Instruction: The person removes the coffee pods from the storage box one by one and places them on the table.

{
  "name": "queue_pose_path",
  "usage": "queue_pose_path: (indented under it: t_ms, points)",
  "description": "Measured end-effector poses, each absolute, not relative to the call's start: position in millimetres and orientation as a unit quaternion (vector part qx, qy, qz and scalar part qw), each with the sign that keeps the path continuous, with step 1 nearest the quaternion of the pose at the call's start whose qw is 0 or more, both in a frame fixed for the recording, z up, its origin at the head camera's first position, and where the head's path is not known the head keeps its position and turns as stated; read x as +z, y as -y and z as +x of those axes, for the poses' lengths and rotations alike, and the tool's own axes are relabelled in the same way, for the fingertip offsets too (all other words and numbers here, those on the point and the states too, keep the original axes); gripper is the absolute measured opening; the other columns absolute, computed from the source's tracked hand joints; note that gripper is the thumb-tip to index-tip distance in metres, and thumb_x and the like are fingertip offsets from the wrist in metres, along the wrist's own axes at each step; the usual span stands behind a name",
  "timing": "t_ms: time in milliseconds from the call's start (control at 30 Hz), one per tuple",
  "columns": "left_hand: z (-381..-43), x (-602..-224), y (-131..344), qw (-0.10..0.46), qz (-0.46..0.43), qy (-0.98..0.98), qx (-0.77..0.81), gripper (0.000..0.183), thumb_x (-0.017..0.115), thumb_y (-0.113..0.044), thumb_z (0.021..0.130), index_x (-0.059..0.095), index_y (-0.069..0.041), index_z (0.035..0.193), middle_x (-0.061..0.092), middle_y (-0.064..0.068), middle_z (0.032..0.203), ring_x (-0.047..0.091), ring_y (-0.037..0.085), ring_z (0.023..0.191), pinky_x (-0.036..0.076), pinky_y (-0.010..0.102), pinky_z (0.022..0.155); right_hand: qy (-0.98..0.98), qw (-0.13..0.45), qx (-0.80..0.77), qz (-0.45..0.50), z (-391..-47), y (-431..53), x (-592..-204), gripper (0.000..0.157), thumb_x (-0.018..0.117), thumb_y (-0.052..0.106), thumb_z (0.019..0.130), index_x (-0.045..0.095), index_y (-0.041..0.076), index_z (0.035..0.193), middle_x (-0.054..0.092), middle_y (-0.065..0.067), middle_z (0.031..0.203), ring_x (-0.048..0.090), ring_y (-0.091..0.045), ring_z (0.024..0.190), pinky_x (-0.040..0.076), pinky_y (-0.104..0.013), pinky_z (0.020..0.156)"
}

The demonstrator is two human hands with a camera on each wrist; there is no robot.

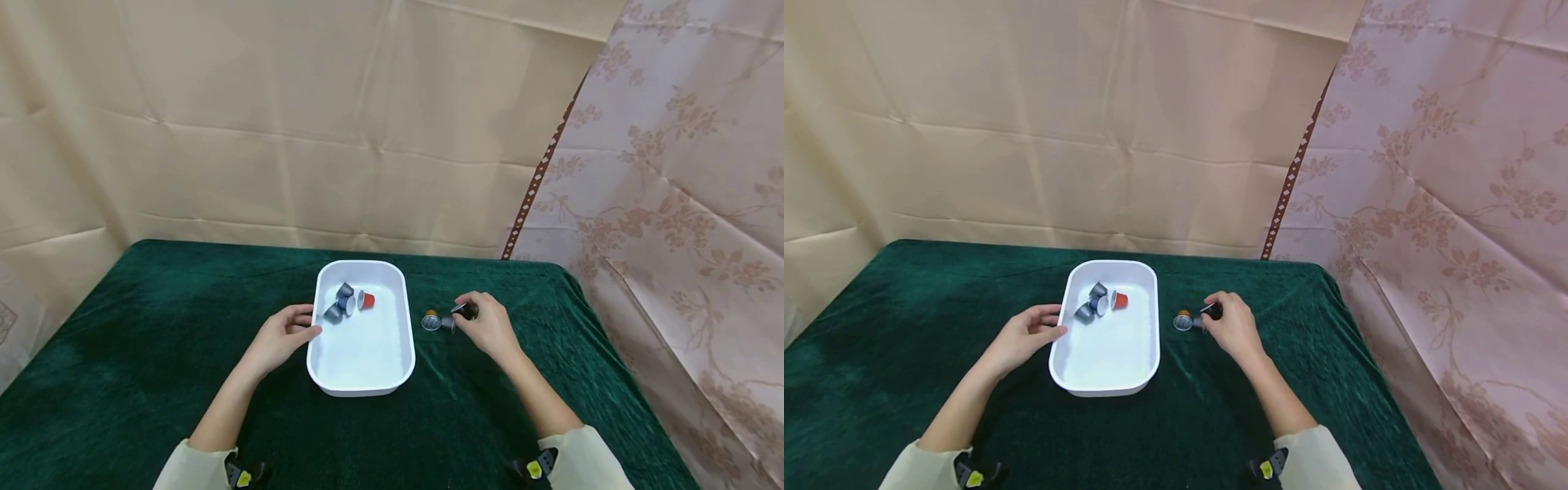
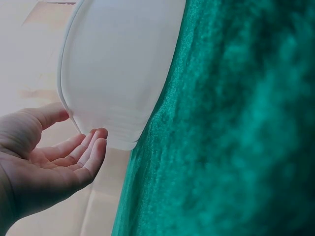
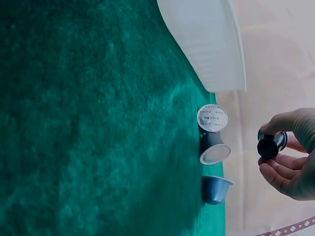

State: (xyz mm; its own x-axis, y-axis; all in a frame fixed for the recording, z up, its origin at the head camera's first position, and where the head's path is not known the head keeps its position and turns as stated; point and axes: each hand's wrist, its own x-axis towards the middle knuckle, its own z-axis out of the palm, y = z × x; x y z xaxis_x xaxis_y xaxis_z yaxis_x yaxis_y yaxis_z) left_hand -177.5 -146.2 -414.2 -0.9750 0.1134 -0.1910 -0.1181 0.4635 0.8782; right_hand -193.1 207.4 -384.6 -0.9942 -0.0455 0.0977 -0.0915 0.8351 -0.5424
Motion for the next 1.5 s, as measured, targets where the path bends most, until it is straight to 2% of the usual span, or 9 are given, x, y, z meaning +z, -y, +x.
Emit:
queue_pose_path:
  t_ms: [367, 1167, 1500]
  points:
    - [-179, -416, 147, 0.114, -0.003, -0.848, 0.517, 0.058, 0.061, -0.03, 0.088, 0.041, -0.007, 0.137, 0.053, 0.019, 0.126, 0.06, 0.027, 0.106, 0.054, 0.038, 0.086, 0.96, 0.051, 0.274, 0.026, -192, -221, -383, 0.029, 0.065, 0.016, 0.086, 0.062, 0.004, 0.112, 0.059, -0.018, 0.11, 0.056, -0.033, 0.1, 0.048, -0.047, 0.082]
    - [-178, -414, 147, 0.115, -0.002, -0.849, 0.515, 0.059, 0.061, -0.03, 0.088, 0.04, -0.007, 0.138, 0.053, 0.019, 0.127, 0.06, 0.027, 0.107, 0.053, 0.039, 0.086, 0.962, 0.038, 0.272, -0.002, -191, -245, -388, 0.032, 0.062, 0.017, 0.087, 0.06, 0.003, 0.115, 0.056, -0.023, 0.116, 0.054, -0.037, 0.105, 0.046, -0.051, 0.085]
    - [-178, -415, 147, 0.116, -0.002, -0.849, 0.516, 0.059, 0.062, -0.031, 0.088, 0.04, -0.007, 0.138, 0.053, 0.019, 0.127, 0.06, 0.027, 0.107, 0.053, 0.038, 0.086, 0.963, 0.028, 0.266, -0.026, -191, -250, -390, 0.031, 0.062, 0.017, 0.087, 0.06, 0.004, 0.115, 0.055, -0.023, 0.116, 0.054, -0.036, 0.103, 0.046, -0.05, 0.083]
